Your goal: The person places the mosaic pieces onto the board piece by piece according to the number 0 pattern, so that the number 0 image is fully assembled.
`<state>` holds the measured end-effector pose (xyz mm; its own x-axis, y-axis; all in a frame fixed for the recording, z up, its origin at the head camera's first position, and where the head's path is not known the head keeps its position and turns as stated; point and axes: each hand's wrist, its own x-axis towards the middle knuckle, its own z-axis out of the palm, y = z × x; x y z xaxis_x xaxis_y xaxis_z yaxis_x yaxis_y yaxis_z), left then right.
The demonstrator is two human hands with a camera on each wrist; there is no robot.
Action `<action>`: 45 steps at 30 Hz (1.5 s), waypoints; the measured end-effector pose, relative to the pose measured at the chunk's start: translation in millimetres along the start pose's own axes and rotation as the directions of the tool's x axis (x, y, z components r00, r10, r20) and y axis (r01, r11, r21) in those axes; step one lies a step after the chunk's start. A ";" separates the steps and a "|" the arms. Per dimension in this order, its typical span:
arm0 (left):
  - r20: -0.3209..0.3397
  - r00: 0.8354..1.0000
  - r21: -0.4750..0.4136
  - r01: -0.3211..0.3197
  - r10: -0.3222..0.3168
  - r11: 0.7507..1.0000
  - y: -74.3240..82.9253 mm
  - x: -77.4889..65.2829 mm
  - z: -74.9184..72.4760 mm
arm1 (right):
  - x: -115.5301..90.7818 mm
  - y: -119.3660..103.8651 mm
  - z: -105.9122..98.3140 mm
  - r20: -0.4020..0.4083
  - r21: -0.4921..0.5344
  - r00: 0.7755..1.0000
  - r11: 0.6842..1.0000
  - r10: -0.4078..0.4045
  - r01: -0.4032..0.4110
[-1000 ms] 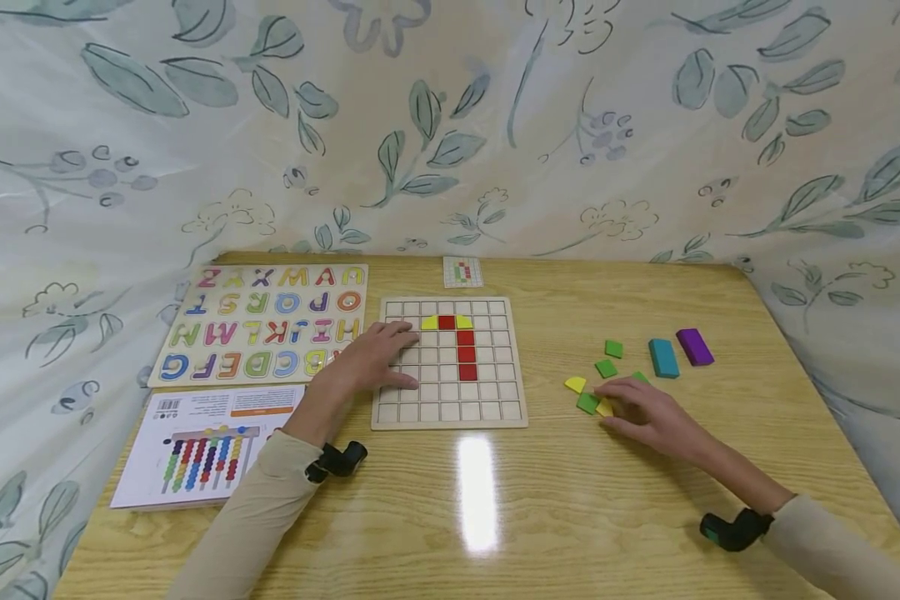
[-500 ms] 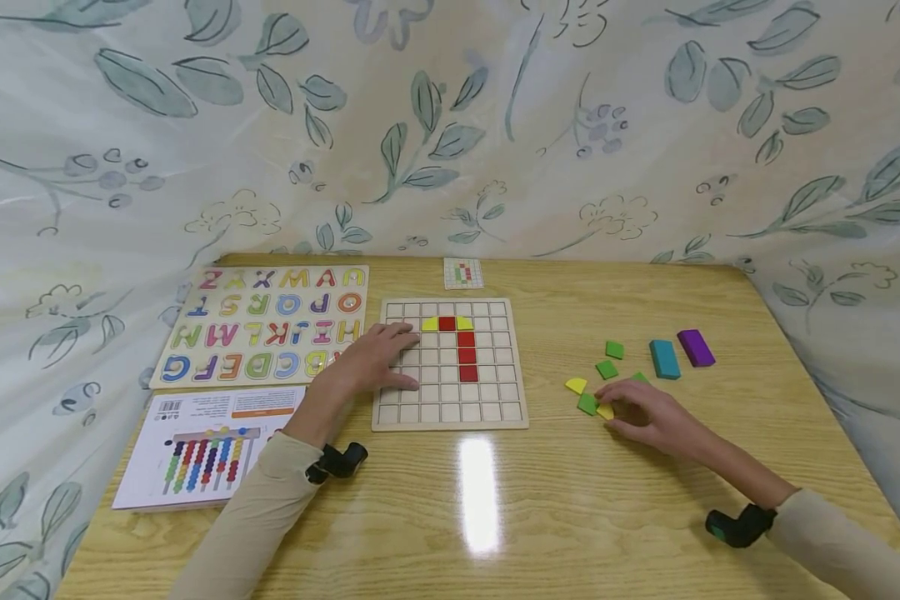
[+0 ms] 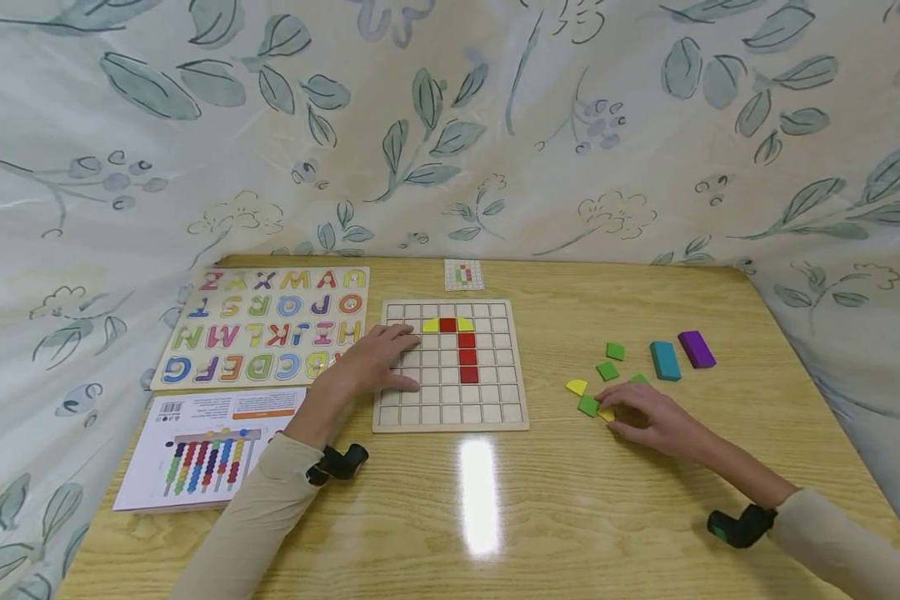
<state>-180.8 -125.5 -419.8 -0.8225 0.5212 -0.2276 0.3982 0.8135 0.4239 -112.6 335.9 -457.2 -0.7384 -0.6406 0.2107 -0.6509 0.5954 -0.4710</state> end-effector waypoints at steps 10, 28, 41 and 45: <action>-0.001 1.000 0.000 0.007 -0.007 1.000 0.1 0.8 1.5 | 0.3 -0.8 -0.6 -0.016 -0.046 0.999 0.998 -0.049 0.049; -0.003 1.000 -0.002 0.006 -0.006 1.000 -0.1 0.8 0.1 | 7.9 0.5 -9.2 -0.020 -0.195 0.960 0.942 -0.281 0.271; -0.001 1.000 0.015 0.016 -0.016 1.000 4.5 -1.6 -1.9 | 11.4 5.1 -10.5 -0.012 -0.272 0.929 0.895 -0.370 0.353; -0.003 1.000 0.013 0.017 -0.016 1.000 4.8 -1.8 -1.7 | 10.5 7.8 -10.0 -0.013 -0.273 0.926 0.892 -0.377 0.360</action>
<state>-178.1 -123.0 -415.9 -0.8301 0.5070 -0.2322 0.3897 0.8252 0.4089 -127.2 338.7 -450.1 -0.4407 -0.8116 0.3836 -0.8944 0.4333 -0.1109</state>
